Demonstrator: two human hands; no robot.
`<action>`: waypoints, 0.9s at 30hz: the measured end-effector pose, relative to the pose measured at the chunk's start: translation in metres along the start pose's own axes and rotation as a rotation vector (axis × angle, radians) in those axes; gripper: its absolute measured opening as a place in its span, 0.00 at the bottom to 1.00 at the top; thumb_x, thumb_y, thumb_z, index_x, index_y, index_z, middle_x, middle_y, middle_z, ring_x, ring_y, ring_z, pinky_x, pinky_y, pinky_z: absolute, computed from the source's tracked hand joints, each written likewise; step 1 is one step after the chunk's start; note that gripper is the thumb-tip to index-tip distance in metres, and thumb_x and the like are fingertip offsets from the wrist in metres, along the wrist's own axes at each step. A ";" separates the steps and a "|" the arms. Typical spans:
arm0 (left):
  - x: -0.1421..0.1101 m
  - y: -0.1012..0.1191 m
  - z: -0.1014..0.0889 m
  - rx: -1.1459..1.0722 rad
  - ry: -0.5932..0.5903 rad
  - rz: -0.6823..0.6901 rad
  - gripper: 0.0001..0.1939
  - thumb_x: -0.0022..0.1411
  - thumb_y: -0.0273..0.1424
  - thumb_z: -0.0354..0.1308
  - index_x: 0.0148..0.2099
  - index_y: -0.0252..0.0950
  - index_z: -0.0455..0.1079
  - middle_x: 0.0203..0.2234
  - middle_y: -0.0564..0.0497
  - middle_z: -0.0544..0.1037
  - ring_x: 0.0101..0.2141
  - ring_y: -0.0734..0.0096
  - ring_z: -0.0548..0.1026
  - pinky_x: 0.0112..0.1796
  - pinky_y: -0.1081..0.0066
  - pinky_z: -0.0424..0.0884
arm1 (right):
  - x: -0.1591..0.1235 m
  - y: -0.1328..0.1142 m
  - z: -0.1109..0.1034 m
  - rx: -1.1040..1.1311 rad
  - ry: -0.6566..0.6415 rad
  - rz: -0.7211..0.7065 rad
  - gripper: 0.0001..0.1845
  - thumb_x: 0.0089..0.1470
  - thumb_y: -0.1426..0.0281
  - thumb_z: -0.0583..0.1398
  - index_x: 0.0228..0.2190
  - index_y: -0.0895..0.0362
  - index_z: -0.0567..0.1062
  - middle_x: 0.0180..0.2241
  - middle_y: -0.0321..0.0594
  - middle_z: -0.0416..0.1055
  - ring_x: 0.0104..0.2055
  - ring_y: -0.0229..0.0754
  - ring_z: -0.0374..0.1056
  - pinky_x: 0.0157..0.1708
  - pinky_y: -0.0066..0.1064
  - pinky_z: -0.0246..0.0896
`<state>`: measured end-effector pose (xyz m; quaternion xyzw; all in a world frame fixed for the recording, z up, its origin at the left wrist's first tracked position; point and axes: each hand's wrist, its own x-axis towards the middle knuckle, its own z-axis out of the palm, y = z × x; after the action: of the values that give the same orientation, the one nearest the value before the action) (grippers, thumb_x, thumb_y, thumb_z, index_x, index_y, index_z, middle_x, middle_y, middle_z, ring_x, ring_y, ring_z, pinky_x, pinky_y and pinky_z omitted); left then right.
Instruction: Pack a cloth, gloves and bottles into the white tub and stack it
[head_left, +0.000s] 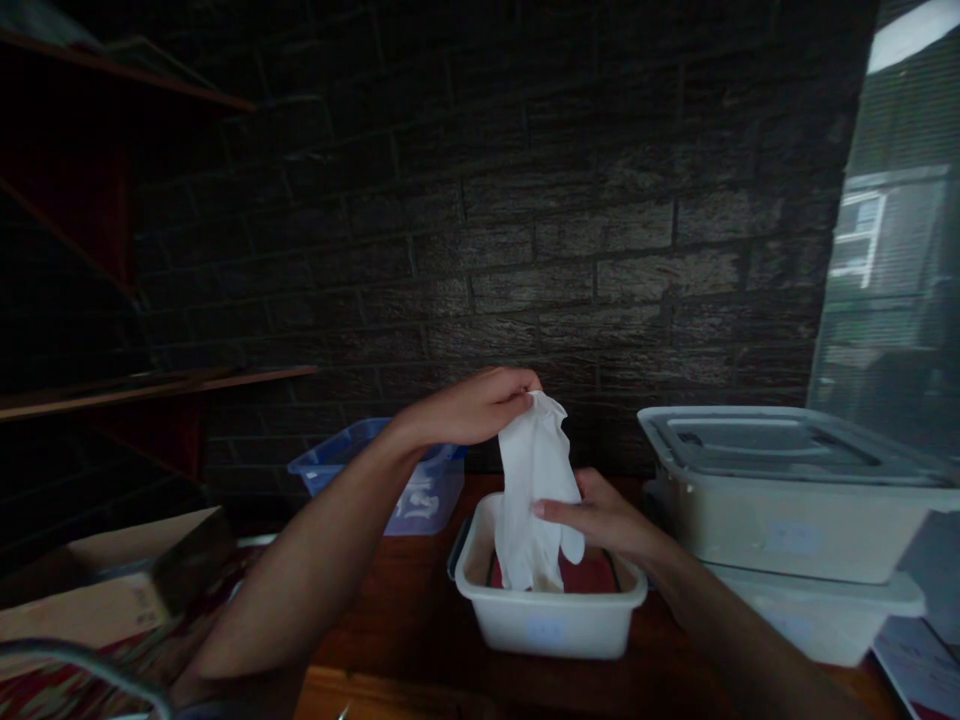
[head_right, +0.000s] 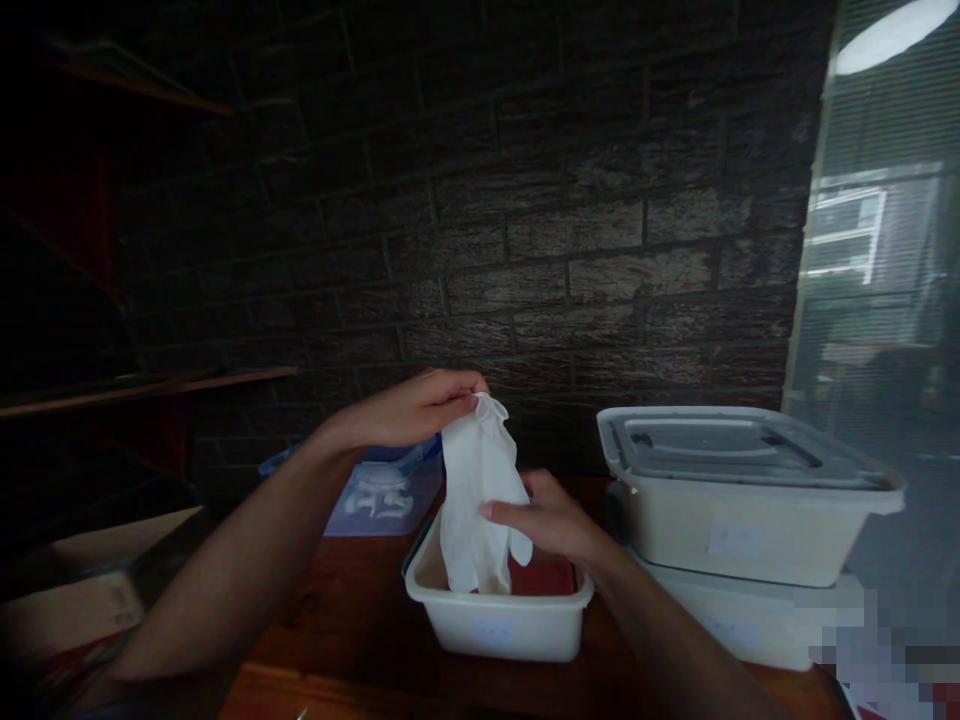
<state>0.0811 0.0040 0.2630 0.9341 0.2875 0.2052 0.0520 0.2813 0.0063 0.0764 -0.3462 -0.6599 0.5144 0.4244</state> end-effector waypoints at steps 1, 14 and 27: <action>0.000 -0.001 0.001 -0.009 0.007 -0.016 0.12 0.70 0.29 0.48 0.39 0.33 0.73 0.28 0.53 0.75 0.30 0.72 0.71 0.29 0.75 0.62 | -0.001 0.003 0.000 0.013 0.001 0.026 0.24 0.46 0.57 0.73 0.38 0.64 0.83 0.33 0.43 0.80 0.31 0.43 0.73 0.29 0.29 0.64; 0.012 -0.054 0.039 -0.139 0.369 -0.331 0.13 0.61 0.30 0.46 0.26 0.36 0.66 0.21 0.52 0.70 0.25 0.69 0.67 0.26 0.71 0.55 | -0.013 -0.006 -0.001 0.323 0.112 0.190 0.24 0.45 0.64 0.72 0.45 0.58 0.79 0.41 0.43 0.82 0.40 0.48 0.78 0.38 0.35 0.74; -0.021 -0.094 0.076 -0.542 0.446 -0.451 0.20 0.59 0.49 0.58 0.31 0.35 0.68 0.22 0.55 0.68 0.23 0.74 0.65 0.24 0.75 0.56 | -0.002 -0.018 -0.022 0.112 0.051 0.342 0.24 0.45 0.67 0.71 0.46 0.59 0.80 0.38 0.43 0.83 0.34 0.46 0.77 0.30 0.30 0.71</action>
<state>0.0482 0.0712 0.1663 0.7329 0.4247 0.4544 0.2758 0.3022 0.0093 0.0964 -0.4423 -0.5507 0.6061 0.3657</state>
